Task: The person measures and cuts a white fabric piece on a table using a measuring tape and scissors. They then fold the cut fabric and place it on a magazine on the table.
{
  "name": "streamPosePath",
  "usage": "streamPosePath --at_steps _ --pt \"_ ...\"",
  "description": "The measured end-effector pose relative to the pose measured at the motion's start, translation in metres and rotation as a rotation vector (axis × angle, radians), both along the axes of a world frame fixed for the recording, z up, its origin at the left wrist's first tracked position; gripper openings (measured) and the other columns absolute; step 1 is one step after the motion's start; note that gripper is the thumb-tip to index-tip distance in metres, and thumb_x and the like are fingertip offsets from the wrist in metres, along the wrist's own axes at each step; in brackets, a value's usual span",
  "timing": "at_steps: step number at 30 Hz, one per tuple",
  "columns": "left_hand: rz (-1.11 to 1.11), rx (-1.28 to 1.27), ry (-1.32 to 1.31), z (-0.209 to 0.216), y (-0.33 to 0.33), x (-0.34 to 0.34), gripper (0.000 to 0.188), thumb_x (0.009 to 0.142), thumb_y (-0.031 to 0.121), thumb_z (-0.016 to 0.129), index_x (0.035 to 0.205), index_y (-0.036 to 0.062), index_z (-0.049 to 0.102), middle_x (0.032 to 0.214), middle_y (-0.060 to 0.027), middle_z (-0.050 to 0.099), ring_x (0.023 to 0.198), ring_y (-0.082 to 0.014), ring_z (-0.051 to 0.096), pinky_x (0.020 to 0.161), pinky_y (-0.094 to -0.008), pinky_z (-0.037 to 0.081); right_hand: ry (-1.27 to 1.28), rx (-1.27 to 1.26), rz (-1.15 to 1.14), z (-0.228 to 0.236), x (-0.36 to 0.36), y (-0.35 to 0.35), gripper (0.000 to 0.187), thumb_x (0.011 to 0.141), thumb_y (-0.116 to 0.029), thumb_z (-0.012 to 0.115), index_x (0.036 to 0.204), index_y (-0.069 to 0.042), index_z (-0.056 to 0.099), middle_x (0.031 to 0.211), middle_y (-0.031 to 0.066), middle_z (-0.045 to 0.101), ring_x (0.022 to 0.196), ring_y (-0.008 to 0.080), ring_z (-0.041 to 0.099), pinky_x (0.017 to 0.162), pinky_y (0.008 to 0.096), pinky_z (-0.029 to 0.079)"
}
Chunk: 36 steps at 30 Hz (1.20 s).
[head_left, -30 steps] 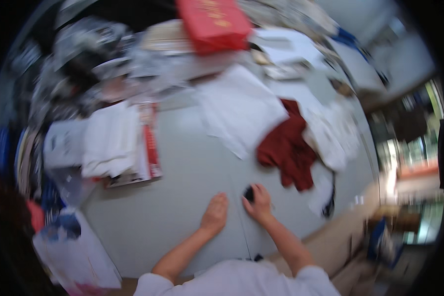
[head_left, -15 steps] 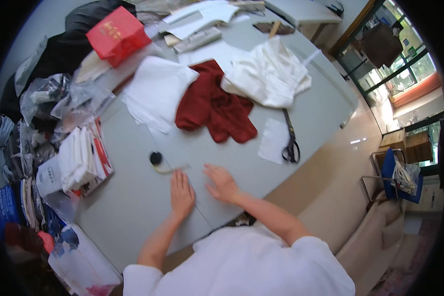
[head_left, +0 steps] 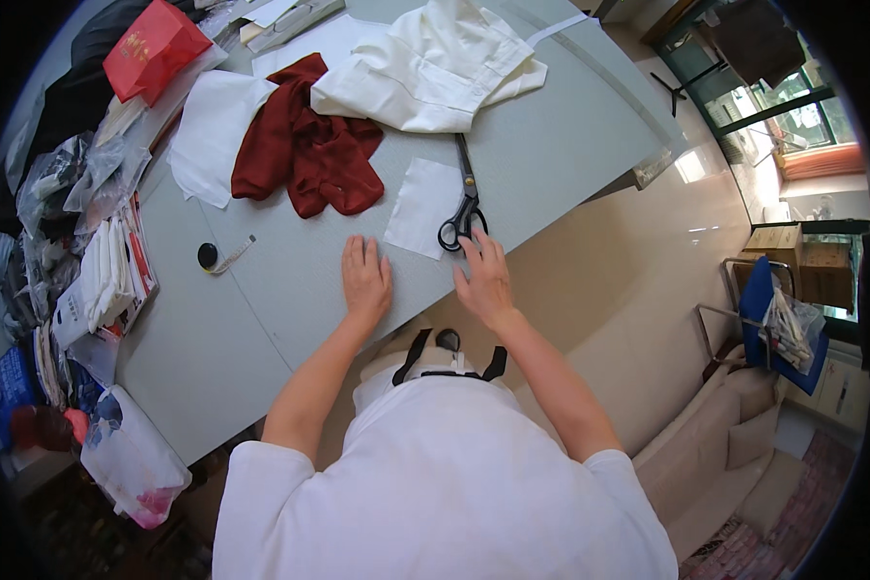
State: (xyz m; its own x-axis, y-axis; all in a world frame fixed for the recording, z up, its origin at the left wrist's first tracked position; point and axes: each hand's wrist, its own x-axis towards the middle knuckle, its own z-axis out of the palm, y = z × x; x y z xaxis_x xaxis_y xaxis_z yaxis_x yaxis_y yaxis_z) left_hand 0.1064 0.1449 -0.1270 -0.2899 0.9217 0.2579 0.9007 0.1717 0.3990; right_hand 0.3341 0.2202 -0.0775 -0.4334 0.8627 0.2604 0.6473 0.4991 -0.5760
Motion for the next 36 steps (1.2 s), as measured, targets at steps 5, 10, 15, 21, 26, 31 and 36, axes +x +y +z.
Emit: streamPosePath --at_steps 5,10,15,21,26,31,36 --pt "0.187 0.008 -0.168 0.007 0.063 0.030 0.031 0.090 0.023 0.068 0.112 0.0017 0.061 0.117 -0.0162 0.056 0.114 -0.0367 0.051 0.099 -0.0485 0.039 -0.046 -0.100 -0.039 -0.006 -0.002 0.035 0.056 0.084 -0.019 0.071 0.132 0.002 0.051 0.130 0.0234 0.052 0.120 0.0405 0.050 0.101 0.0460 0.046" --pt "0.266 -0.076 -0.185 0.018 0.118 0.040 0.025 0.083 0.023 0.072 0.092 0.0023 0.062 0.105 -0.0156 0.057 0.102 -0.0357 0.053 0.090 -0.0465 0.041 -0.228 -0.155 -0.020 -0.003 0.031 0.058 0.062 0.082 -0.023 0.071 0.132 0.005 0.045 0.116 0.0220 0.057 0.112 0.0396 0.052 0.096 0.0468 0.045" --pt "0.287 -0.150 -0.461 0.009 0.116 0.034 0.012 0.076 0.010 0.065 0.077 0.0013 0.056 0.085 -0.0200 0.061 0.084 -0.0406 0.057 0.076 -0.0448 0.046 -0.336 -0.186 0.037 0.007 0.077 0.099 0.050 0.080 -0.018 0.071 0.121 0.002 0.052 0.113 0.0195 0.058 0.111 0.0376 0.052 0.095 0.0455 0.046" --pt "0.531 -0.093 -0.537 0.017 0.060 0.033 0.015 0.072 0.009 0.064 0.079 0.0008 0.054 0.071 -0.0194 0.060 0.065 -0.0341 0.059 0.065 -0.0423 0.047 -0.441 -0.222 0.260 0.019 0.146 0.190 0.042 0.075 -0.007 0.069 0.115 -0.001 0.056 0.114 0.0155 0.058 0.112 0.0352 0.052 0.097 0.0436 0.046" --pt "0.627 -0.090 -0.722 0.039 0.063 0.072 0.019 0.076 0.006 0.068 0.092 -0.0022 0.065 0.080 -0.0133 0.067 0.074 -0.0210 0.063 0.070 -0.0359 0.051 -0.422 -0.242 0.382 0.015 0.203 0.290 0.039 0.073 0.001 0.066 0.111 -0.004 0.057 0.111 0.0137 0.058 0.110 0.0353 0.052 0.095 0.0429 0.046" --pt "0.627 -0.039 -1.071 0.070 0.119 0.144 0.027 0.082 0.001 0.068 0.109 -0.0037 0.070 0.096 -0.0078 0.072 0.084 -0.0159 0.066 0.076 -0.0327 0.053 -0.439 -0.239 0.329 0.008 0.285 0.376 0.039 0.070 -0.002 0.069 0.108 -0.005 0.059 0.106 0.0137 0.059 0.106 0.0349 0.055 0.091 0.0438 0.047" --pt "0.556 0.076 -1.394 0.133 0.198 0.233 0.026 0.085 -0.003 0.067 0.110 -0.0020 0.071 0.098 -0.0060 0.072 0.085 -0.0134 0.066 0.078 -0.0316 0.054 -0.468 -0.224 0.139 0.005 0.324 0.419 0.037 0.072 -0.015 0.071 0.106 -0.006 0.060 0.104 0.0143 0.062 0.103 0.0357 0.058 0.088 0.0463 0.048"
